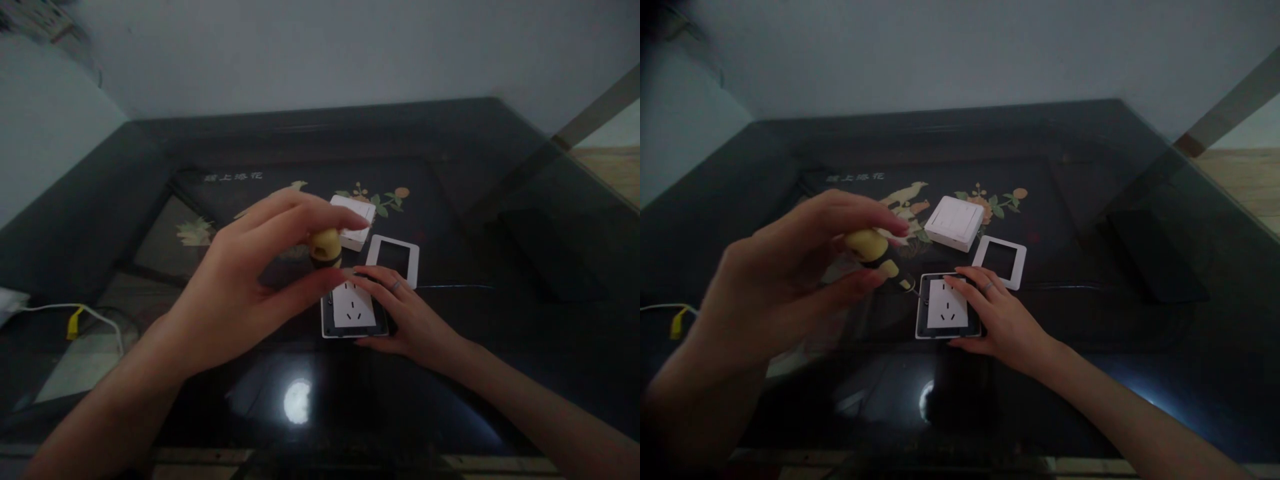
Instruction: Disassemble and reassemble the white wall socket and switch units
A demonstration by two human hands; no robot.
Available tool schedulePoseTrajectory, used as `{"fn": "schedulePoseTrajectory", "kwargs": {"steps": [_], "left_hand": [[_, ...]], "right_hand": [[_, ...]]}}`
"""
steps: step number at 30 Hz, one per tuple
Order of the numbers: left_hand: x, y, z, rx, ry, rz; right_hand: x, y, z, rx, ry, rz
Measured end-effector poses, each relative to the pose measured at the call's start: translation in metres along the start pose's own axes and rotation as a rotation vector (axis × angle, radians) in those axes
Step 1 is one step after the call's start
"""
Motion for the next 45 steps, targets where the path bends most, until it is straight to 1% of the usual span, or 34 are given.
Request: {"fn": "schedulePoseTrajectory", "kwargs": {"steps": [2, 4, 5, 6, 9, 11, 12, 13, 15, 17, 18, 19, 20, 21, 24, 25, 26, 27, 29, 32, 34, 35, 36, 38, 40, 41, 43, 45], "left_hand": [[0.006, -0.001, -0.001, 0.026, -0.068, 0.12], [0.01, -0.003, -0.001, 0.011, -0.084, 0.181], [0.01, -0.003, 0.001, 0.006, -0.073, 0.179], [0.008, -0.003, 0.002, 0.002, -0.055, 0.147], [0.0, -0.002, 0.005, -0.021, 0.034, -0.058], [-0.004, -0.001, 0.004, -0.067, 0.118, -0.153], [-0.004, 0.0, 0.002, -0.089, 0.146, -0.159], [-0.004, 0.0, 0.001, -0.1, 0.152, -0.137], [0.001, 0.001, -0.002, -0.083, 0.097, -0.041], [0.007, -0.001, -0.003, -0.039, 0.015, 0.081], [0.009, -0.001, -0.003, -0.021, -0.012, 0.126], [0.009, -0.002, -0.002, -0.016, -0.027, 0.147], [0.009, -0.003, -0.001, -0.019, -0.028, 0.141], [0.007, -0.003, 0.0, -0.024, -0.007, 0.109], [-0.001, -0.002, 0.004, -0.096, 0.158, -0.1], [-0.004, -0.001, 0.004, -0.128, 0.224, -0.158], [-0.006, 0.0, 0.004, -0.156, 0.278, -0.187], [-0.006, 0.0, 0.003, -0.172, 0.311, -0.184], [-0.004, 0.001, 0.001, -0.159, 0.304, -0.106], [0.007, 0.0, -0.002, -0.11, 0.193, 0.043], [0.011, -0.002, -0.001, -0.087, 0.137, 0.106], [0.011, -0.003, 0.0, -0.076, 0.119, 0.106], [0.01, -0.003, 0.001, -0.068, 0.12, 0.077], [0.005, -0.002, 0.004, -0.08, 0.174, -0.04], [-0.001, -0.001, 0.004, -0.14, 0.27, -0.159], [-0.003, 0.0, 0.004, -0.165, 0.314, -0.185], [-0.005, 0.001, 0.003, -0.174, 0.341, -0.169], [-0.001, 0.001, 0.002, -0.128, 0.291, -0.092]], "right_hand": [[0.0, 0.0, 0.0, -0.001, 0.003, 0.002], [0.001, 0.0, 0.0, -0.001, 0.005, 0.003], [0.001, 0.0, 0.0, -0.003, 0.005, 0.006], [0.001, 0.001, 0.0, -0.006, 0.006, 0.007], [0.001, 0.001, 0.0, -0.015, 0.017, 0.005], [0.001, 0.002, 0.0, -0.022, 0.021, 0.006], [0.001, 0.002, 0.0, -0.023, 0.019, 0.007], [0.001, 0.002, 0.0, -0.025, 0.015, 0.009], [0.001, 0.002, 0.0, -0.026, 0.01, 0.011], [0.001, 0.001, 0.001, -0.022, 0.013, 0.012], [0.001, 0.001, 0.001, -0.019, 0.014, 0.013], [0.001, 0.001, 0.001, -0.017, 0.015, 0.013], [0.001, 0.001, 0.0, -0.016, 0.014, 0.013], [0.001, 0.002, 0.0, -0.017, 0.012, 0.012], [0.0, 0.002, 0.0, -0.022, 0.012, 0.014], [0.0, 0.002, 0.0, -0.022, 0.014, 0.016], [0.0, 0.002, 0.0, -0.02, 0.017, 0.018], [0.0, 0.002, 0.0, -0.017, 0.019, 0.018], [0.001, 0.002, 0.001, -0.011, 0.018, 0.012], [0.001, 0.002, 0.001, -0.002, 0.014, 0.006], [0.002, 0.002, 0.001, -0.006, 0.017, 0.008], [0.002, 0.002, 0.001, -0.01, 0.019, 0.01], [0.002, 0.002, 0.001, -0.013, 0.019, 0.012], [0.002, 0.002, 0.001, -0.014, 0.017, 0.013], [0.002, 0.002, 0.001, -0.015, 0.01, 0.015], [0.001, 0.002, 0.001, -0.016, 0.007, 0.015], [0.001, 0.002, 0.001, -0.016, 0.001, 0.014], [0.001, 0.002, 0.001, -0.009, 0.0, 0.013]]}}
Point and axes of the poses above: each hand's wrist, its own y-axis towards the middle knuckle, its own x-axis out of the back of the hand, z = x × y, the point moved 2 cm from there along y, towards the middle knuckle, and after that the axes turned 14 degrees about y, right-handed, at the moved point
